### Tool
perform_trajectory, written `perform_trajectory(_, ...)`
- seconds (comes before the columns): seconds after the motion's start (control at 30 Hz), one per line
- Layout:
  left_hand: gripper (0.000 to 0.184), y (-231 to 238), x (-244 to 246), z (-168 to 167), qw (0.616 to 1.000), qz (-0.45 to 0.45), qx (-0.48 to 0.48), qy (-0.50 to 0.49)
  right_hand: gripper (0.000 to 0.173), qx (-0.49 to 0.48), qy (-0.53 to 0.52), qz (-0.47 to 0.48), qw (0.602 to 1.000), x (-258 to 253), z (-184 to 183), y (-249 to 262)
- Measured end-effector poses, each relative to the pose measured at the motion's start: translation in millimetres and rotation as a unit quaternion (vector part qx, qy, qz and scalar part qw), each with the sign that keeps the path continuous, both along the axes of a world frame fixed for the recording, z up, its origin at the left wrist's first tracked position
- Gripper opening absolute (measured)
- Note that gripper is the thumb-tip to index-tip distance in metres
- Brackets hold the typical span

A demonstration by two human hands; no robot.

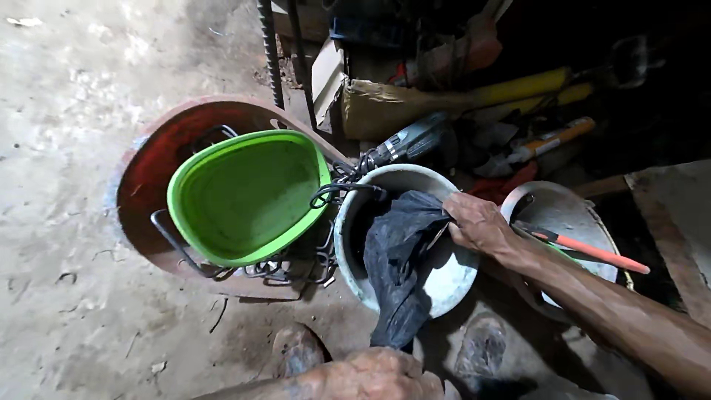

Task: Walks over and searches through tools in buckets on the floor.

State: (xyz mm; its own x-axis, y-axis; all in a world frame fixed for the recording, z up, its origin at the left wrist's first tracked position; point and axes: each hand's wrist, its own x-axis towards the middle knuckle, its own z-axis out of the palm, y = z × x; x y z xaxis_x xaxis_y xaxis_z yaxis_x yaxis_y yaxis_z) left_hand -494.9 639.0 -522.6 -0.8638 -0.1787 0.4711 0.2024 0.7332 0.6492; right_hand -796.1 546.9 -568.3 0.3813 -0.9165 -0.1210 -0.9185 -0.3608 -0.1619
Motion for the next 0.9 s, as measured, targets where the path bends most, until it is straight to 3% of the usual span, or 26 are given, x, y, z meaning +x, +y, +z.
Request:
perform_trajectory(0.1, 0.021, -8.2, 0.9, 5.5, 0.985, 0.125, 0.024, 0.119, 0.011, -0.084, -0.048, 0.003, 0.995, -3.5, -2.9, -1.1)
perform_trajectory(0.17, 0.021, -18.8, 2.9, 7.8, 0.955, 0.269, 0.009, 0.122, 0.011, -0.107, -0.07, 0.03, 0.991, -7.7, -5.0, -1.7)
perform_trajectory(0.23, 0.047, -40.3, 7.6, 4.8, 0.929, 0.367, 0.051, 0.02, 0.012, -0.124, -0.093, 0.058, 0.986, -10.5, -7.2, -0.2)
perform_trajectory(0.3, 0.082, -55.4, 8.4, -2.5, 0.903, 0.402, 0.123, -0.091, 0.013, -0.131, -0.108, 0.068, 0.983, -12.9, -9.5, 2.1)
perform_trajectory(0.33, 0.091, -56.1, 8.6, -5.1, 0.893, 0.398, 0.153, -0.146, 0.013, -0.128, -0.108, 0.069, 0.983, -13.7, -9.9, 3.9)
perform_trajectory(0.4, 0.087, -47.2, 8.2, -7.1, 0.886, 0.36, 0.219, -0.195, 0.011, -0.109, -0.098, 0.078, 0.986, -15.9, -8.9, 7.2)
perform_trajectory(0.5, 0.064, -19.2, 3.1, -10.2, 0.936, 0.304, 0.156, -0.087, 0.012, -0.062, -0.061, 0.114, 0.99, -24.5, -5.1, 8.0)
perform_trajectory(0.57, 0.039, -5.5, -1.6, -9.6, 0.96, 0.255, 0.119, -0.005, 0.025, -0.029, -0.061, 0.125, 0.99, -26.5, 7.4, 5.8)
perform_trajectory(0.63, 0.031, 4.1, -3.8, -7.4, 0.968, 0.214, 0.126, 0.035, 0.037, -0.049, -0.119, 0.136, 0.982, -16.1, 29.5, 7.1)
perform_trajectory(0.7, 0.029, 8.7, -3.4, -4.5, 0.969, 0.197, 0.14, 0.057, 0.029, -0.045, -0.208, 0.16, 0.964, 9.5, 52.6, 14.9)
perform_trajectory(0.77, 0.029, 12.3, -0.9, -2.6, 0.967, 0.2, 0.137, 0.07, 0.027, 0.144, -0.214, 0.189, 0.948, 36.7, 59.9, 24.9)
perform_trajectory(0.83, 0.028, 14.7, -0.9, -0.3, 0.965, 0.213, 0.127, 0.084, 0.028, 0.348, -0.104, 0.158, 0.918, 62.3, 45.8, 16.8)
perform_trajectory(0.9, 0.027, 16.3, -0.8, 0.7, 0.966, 0.213, 0.119, 0.088, 0.028, 0.392, -0.028, 0.068, 0.917, 73.9, 22.0, -1.3)
